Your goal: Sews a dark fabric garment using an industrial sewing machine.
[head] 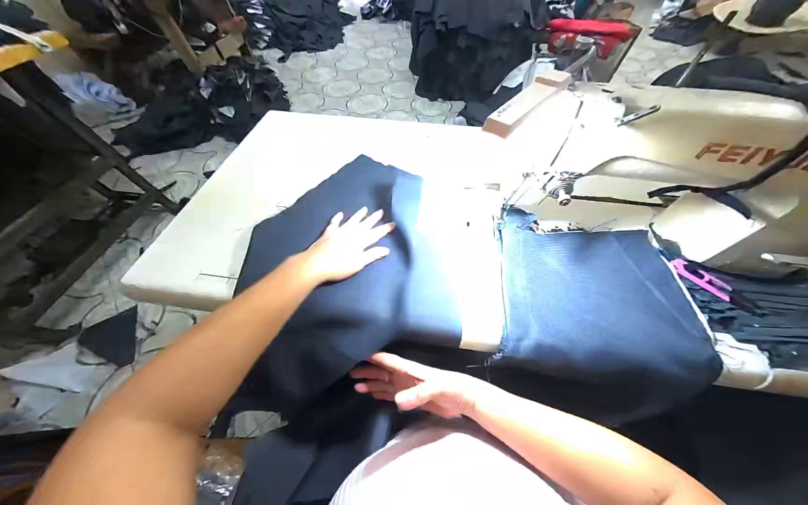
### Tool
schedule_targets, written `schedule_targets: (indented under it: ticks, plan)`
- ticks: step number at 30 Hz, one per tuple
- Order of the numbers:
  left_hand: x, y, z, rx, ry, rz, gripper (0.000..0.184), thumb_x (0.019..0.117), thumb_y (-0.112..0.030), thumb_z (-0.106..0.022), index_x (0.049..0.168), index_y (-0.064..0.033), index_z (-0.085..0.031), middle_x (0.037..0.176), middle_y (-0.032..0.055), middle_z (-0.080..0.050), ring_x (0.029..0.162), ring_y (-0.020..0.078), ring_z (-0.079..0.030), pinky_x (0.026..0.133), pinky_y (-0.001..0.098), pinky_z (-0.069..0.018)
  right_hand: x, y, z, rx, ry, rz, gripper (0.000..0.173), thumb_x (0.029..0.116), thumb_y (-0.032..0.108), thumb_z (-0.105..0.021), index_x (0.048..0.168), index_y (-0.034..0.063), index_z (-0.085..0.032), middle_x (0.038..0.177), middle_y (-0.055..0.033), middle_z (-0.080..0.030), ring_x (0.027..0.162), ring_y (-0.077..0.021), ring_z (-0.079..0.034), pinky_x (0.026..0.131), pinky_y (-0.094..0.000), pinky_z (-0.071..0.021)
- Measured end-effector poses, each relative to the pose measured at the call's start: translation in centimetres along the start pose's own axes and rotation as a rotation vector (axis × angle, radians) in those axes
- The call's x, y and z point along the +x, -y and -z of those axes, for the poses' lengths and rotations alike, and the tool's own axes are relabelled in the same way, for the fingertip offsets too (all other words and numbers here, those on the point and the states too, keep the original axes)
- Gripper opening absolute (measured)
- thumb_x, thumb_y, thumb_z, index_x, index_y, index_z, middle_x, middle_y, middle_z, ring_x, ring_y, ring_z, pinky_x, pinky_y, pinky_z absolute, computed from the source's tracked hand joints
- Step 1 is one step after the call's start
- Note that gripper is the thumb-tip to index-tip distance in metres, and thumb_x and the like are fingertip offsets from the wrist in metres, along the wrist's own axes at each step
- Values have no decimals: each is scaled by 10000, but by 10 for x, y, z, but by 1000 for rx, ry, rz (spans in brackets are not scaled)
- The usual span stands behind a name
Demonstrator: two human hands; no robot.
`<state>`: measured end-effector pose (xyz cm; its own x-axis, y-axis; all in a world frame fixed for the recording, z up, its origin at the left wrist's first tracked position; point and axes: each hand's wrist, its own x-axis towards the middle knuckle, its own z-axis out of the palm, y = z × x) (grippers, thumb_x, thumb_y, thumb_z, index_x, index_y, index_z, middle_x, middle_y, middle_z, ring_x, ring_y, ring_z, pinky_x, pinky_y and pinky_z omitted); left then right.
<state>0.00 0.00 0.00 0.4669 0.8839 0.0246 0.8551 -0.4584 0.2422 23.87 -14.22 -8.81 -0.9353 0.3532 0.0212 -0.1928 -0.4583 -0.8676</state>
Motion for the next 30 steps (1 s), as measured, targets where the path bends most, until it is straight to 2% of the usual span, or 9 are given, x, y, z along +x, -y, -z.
schedule_targets:
  ticks: [4, 8, 11, 13, 15, 19, 22, 25, 30]
  plan:
    - [12, -23, -15, 20, 18, 157, 576, 1088, -548, -310, 1619, -328, -334, 1708, 54, -249, 1581, 399, -133, 1142, 802, -63, 22, 4, -21, -112, -439, -112, 326, 992, 172, -654, 1219, -56, -605, 1120, -86, -705, 1040, -92, -671, 964, -306, -543]
    - [15, -36, -5, 120, 22, 222, 543, 1083, -556, -323, 1582, -360, -407, 1626, 131, -394, 1477, 476, -330, 1058, 766, -301, 16, 9, -30, -107, -544, -193, 234, 1082, 108, -476, 1112, -77, -618, 993, -92, -715, 926, -108, -711, 899, -308, -585]
    - [11, -30, 10, 100, -76, 151, 424, 1085, -406, -464, 1299, -131, -705, 1167, 220, -661, 1111, 449, -614, 891, 641, -491, -33, 46, -41, -31, -353, 24, 205, 1057, 83, -438, 1080, 43, -638, 963, -2, -750, 913, -98, -730, 875, -329, -614]
    - [8, -15, 10, 22, -156, 11, 312, 1041, -230, -567, 968, 39, -706, 944, 236, -644, 967, 424, -653, 858, 601, -515, -72, 78, -40, -108, -410, 192, 201, 1031, 125, -470, 1001, 179, -662, 897, 77, -745, 821, -36, -712, 751, -258, -609]
    - [4, -2, -1, -40, -229, -70, 258, 995, -197, -628, 939, 51, -677, 1040, 239, -649, 1072, 427, -629, 928, 614, -487, -105, 112, -36, -280, -696, 282, 253, 1002, 109, -469, 949, 235, -682, 813, 135, -716, 725, 36, -669, 657, -174, -577]
    - [-8, -12, -19, -58, -153, 34, 457, 1071, -396, -472, 1407, -106, -582, 1561, 157, -474, 1491, 376, -379, 1173, 694, -225, -134, 146, -2, -842, -1130, 91, 200, 1010, 59, -514, 856, 111, -630, 646, 106, -580, 566, 60, -537, 541, -118, -456]
    - [-19, -30, -22, -49, -92, 21, 497, 1081, -446, -399, 1518, -242, -522, 1637, 107, -392, 1540, 368, -293, 1178, 734, -146, -122, 140, 7, -1257, -1081, -48, 199, 1013, 217, -594, 1104, 49, -654, 811, -19, -640, 702, -56, -594, 667, -265, -511]
    - [-36, -39, -23, -54, -73, 18, 516, 1076, -475, -382, 1544, -285, -493, 1648, 94, -377, 1552, 373, -261, 1176, 746, -114, -90, 127, 7, -1520, -980, -5, 516, 989, 345, -608, 1390, 22, -594, 1389, -187, -602, 1338, -324, -547, 1123, -539, -422]
    - [-52, -34, -23, -11, -81, 61, 560, 1077, -521, -336, 1568, -277, -452, 1658, 62, -365, 1556, 350, -260, 1170, 747, -139, -35, 95, 5, -1749, -739, 288, 446, 1025, 243, -566, 1412, 24, -597, 1477, -165, -564, 1399, -307, -513, 1160, -486, -414]
